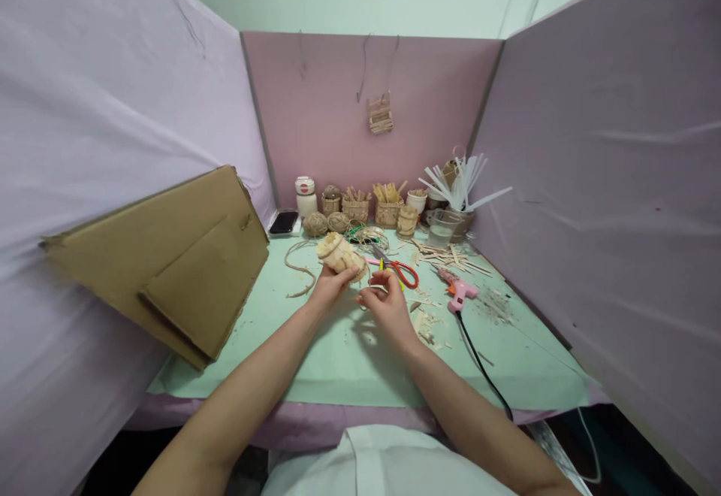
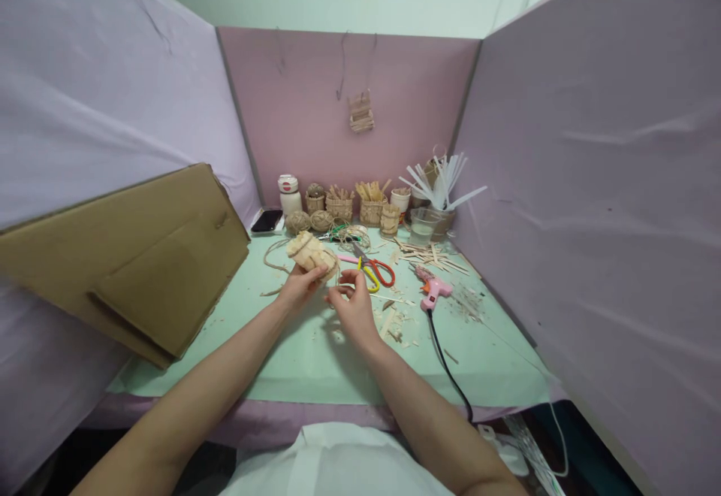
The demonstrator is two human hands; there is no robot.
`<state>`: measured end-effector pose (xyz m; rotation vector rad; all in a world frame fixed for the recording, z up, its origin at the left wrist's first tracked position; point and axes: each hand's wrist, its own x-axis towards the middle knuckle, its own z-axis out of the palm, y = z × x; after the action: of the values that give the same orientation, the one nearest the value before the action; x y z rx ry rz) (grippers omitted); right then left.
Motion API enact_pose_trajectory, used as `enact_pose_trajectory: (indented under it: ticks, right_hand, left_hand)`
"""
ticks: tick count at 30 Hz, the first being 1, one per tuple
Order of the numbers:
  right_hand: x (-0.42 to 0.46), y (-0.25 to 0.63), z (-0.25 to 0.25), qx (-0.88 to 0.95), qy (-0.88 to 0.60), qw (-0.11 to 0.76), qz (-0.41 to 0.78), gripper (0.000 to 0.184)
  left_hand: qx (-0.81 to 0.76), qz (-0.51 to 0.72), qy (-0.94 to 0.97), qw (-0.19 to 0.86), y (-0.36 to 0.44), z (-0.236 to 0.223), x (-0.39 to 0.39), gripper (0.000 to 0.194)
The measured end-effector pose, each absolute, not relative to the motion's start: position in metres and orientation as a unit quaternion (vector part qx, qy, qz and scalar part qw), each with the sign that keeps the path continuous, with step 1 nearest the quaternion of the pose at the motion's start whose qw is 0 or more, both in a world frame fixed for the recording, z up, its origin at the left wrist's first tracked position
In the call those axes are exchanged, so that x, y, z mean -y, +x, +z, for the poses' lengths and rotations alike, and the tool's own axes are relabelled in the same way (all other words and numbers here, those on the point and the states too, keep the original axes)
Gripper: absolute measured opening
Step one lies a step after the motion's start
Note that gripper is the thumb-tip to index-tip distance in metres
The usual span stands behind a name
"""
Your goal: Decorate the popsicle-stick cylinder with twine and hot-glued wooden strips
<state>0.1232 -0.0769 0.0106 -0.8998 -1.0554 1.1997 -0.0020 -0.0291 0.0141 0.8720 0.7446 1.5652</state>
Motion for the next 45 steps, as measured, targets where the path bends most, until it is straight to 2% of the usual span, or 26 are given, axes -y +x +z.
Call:
enact_pose_trajectory:
  ticks: [6,11,22,30,35,39,42,45]
  right_hand:
    - [0.089,0.118,0.017,0.429,-0.360,0.581,0.590,0.040]
    - [0.095,0.112,0.027,0.388,-0.291,0.596,0.640,0.041]
    - [0.100,0.114,0.025,0.427,-0.300,0.587,0.619,0.049]
    - [0.098,0.122,0.029,0.456,-0.314,0.569,0.608,0.053]
    - [0.102,0.135,0.038,0.460,-0.320,0.558,0.612,0.051]
    - [0.100,0.154,0.050,0.524,-0.327,0.564,0.548,0.030]
    - [0.089,0.169,0.050,0.578,-0.369,0.590,0.427,0.015]
    - [0.075,0.178,0.044,0.636,-0.382,0.598,0.302,0.011]
  left_hand:
    - [-0.346,0.656,0.363,0.563,-0.004,0.013,0.030,0.059]
    - [-0.375,0.631,0.372,0.569,-0.005,0.013,0.033,0.059]
    - [-0.345,0.546,0.343,0.682,-0.008,0.015,0.035,0.043]
    - [-0.318,0.495,0.380,0.714,-0.012,0.018,0.038,0.048]
    - [-0.309,0.490,0.378,0.722,-0.010,0.017,0.038,0.036]
    - [-0.297,0.483,0.380,0.730,-0.011,0.018,0.039,0.026]
    - [-0.286,0.461,0.382,0.748,-0.012,0.020,0.041,0.032]
    - [-0.285,0.430,0.393,0.762,-0.013,0.019,0.042,0.038]
